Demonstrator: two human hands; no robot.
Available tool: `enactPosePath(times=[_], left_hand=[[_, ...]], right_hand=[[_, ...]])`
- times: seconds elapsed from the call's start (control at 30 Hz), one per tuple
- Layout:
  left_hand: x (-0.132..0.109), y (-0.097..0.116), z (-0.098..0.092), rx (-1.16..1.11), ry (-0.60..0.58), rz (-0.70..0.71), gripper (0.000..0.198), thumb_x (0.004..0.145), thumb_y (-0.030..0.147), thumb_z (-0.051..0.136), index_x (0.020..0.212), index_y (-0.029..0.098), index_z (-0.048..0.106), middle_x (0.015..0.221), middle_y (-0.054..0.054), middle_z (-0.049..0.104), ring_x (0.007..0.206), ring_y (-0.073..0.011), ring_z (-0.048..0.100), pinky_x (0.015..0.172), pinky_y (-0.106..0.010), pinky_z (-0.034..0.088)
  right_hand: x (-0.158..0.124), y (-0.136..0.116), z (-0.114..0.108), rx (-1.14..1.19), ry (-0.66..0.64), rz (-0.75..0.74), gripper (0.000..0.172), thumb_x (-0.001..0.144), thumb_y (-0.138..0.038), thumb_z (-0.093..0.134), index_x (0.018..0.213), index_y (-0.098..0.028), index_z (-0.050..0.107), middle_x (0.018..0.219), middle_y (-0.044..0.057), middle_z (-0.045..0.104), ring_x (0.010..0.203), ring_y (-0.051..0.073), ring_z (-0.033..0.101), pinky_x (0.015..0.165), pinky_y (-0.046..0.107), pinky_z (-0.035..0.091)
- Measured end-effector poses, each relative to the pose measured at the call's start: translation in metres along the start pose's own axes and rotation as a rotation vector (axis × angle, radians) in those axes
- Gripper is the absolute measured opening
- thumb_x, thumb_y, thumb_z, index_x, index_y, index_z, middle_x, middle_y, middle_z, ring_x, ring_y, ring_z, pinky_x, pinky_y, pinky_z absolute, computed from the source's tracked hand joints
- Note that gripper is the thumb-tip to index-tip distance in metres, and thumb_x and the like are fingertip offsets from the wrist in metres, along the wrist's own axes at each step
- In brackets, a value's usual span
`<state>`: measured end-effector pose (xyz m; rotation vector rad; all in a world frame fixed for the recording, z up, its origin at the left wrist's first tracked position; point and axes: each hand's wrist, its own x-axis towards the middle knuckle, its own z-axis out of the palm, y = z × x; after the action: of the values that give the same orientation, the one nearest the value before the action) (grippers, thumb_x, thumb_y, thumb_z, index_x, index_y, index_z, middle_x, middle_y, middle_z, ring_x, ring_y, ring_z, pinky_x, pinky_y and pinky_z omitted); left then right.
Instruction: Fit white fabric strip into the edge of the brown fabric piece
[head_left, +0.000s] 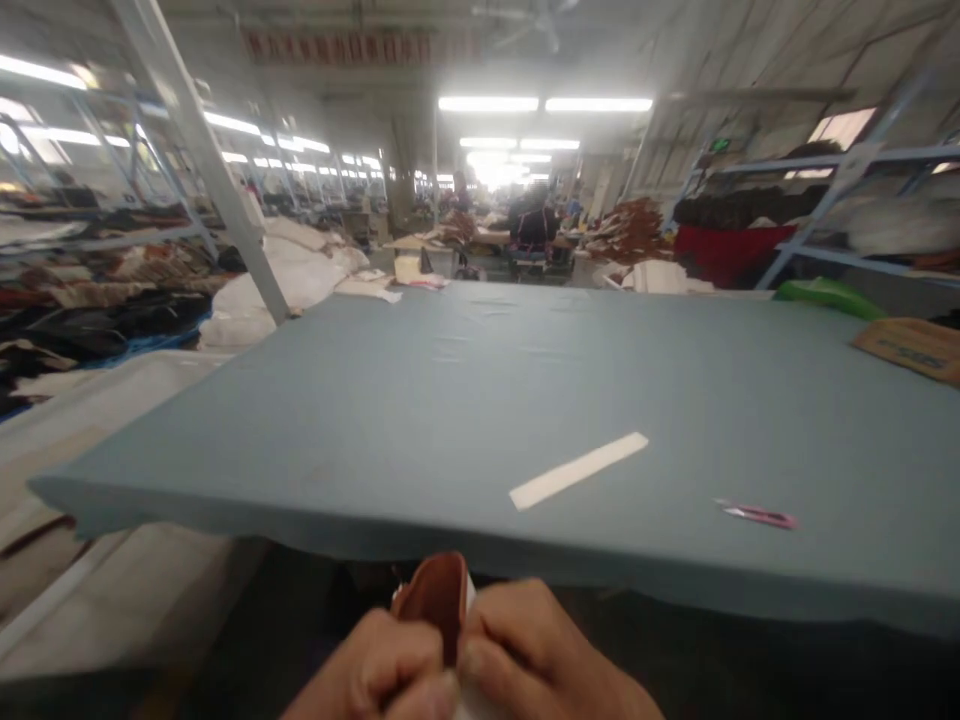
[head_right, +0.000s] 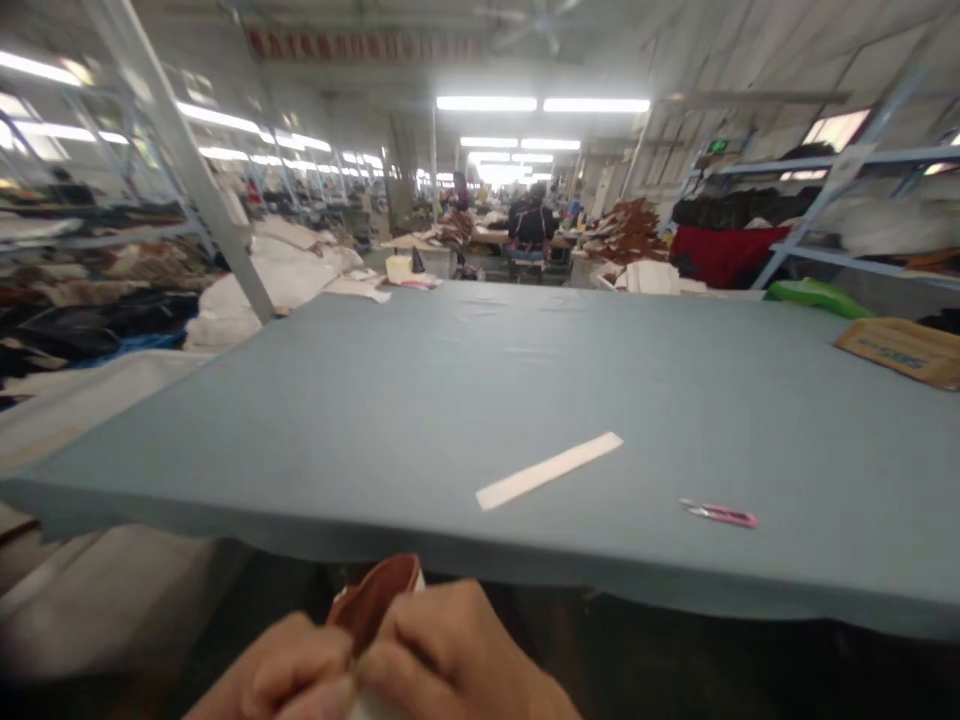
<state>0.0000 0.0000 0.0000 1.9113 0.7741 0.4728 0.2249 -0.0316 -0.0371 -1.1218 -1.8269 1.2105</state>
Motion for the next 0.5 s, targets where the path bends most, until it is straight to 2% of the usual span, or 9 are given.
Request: enactPosePath(times=[0.03,0.1,0.2,0.27,0.4,0.5], left_hand=[[0.003,-0.004,0.003,-0.07,0.009,-0.057,0.062,0.108,0.065,0.042,0.063,0.021,0.043,0.059,0.004,0.041,0.056,-0.0119,0.039,0.051,-0.024,0.035],[0.009,-0.014,0.008,-0.403,0.03,-0.243,0.065,0.095,0.079,0.056,0.066,0.021,0.046,0.06,0.005,0.039,0.053,-0.0098,0.032,0.047,-0.022,0.027],[0.013,-0.026,0.015,-0.618,0.106,-0.343,0.066,0.086,0.082,0.066,0.069,0.021,0.048,0.059,0.008,0.036,0.051,-0.0075,0.025,0.045,-0.021,0.023],[0.011,-0.027,0.018,-0.641,0.129,-0.339,0.064,0.088,0.08,0.066,0.069,0.021,0.047,0.059,0.008,0.034,0.051,-0.0075,0.025,0.044,-0.02,0.023],[0.008,-0.017,0.023,-0.656,0.164,-0.268,0.061,0.093,0.075,0.063,0.068,0.021,0.048,0.059,0.007,0.036,0.051,-0.0084,0.027,0.044,-0.021,0.023],[0.011,-0.005,0.023,-0.521,0.212,-0.178,0.061,0.099,0.067,0.058,0.061,0.022,0.041,0.058,0.006,0.035,0.05,-0.0086,0.028,0.044,-0.022,0.024]], right_hand=[[0.006,-0.003,0.001,0.105,-0.012,-0.027,0.053,0.106,-0.061,0.047,0.071,-0.021,0.05,0.072,-0.001,0.055,0.065,0.012,0.047,0.056,0.023,0.036],[0.02,-0.002,0.002,0.23,0.005,-0.001,0.06,0.1,-0.072,0.055,0.07,-0.021,0.048,0.068,-0.004,0.047,0.063,0.011,0.04,0.057,0.024,0.034],[0.035,0.008,0.003,0.307,0.012,0.091,0.065,0.097,-0.079,0.057,0.07,-0.02,0.05,0.065,-0.006,0.04,0.06,0.01,0.032,0.053,0.024,0.026],[0.038,0.014,0.005,0.336,-0.019,0.104,0.065,0.096,-0.08,0.06,0.073,-0.018,0.054,0.066,-0.006,0.042,0.061,0.01,0.034,0.054,0.024,0.027],[0.039,0.02,0.014,0.356,-0.035,0.017,0.064,0.097,-0.078,0.061,0.075,-0.018,0.057,0.068,-0.005,0.045,0.064,0.011,0.038,0.059,0.025,0.033],[0.04,0.023,0.016,0.372,0.004,-0.002,0.067,0.097,-0.081,0.057,0.073,-0.019,0.054,0.068,-0.005,0.045,0.064,0.011,0.038,0.061,0.026,0.035]])
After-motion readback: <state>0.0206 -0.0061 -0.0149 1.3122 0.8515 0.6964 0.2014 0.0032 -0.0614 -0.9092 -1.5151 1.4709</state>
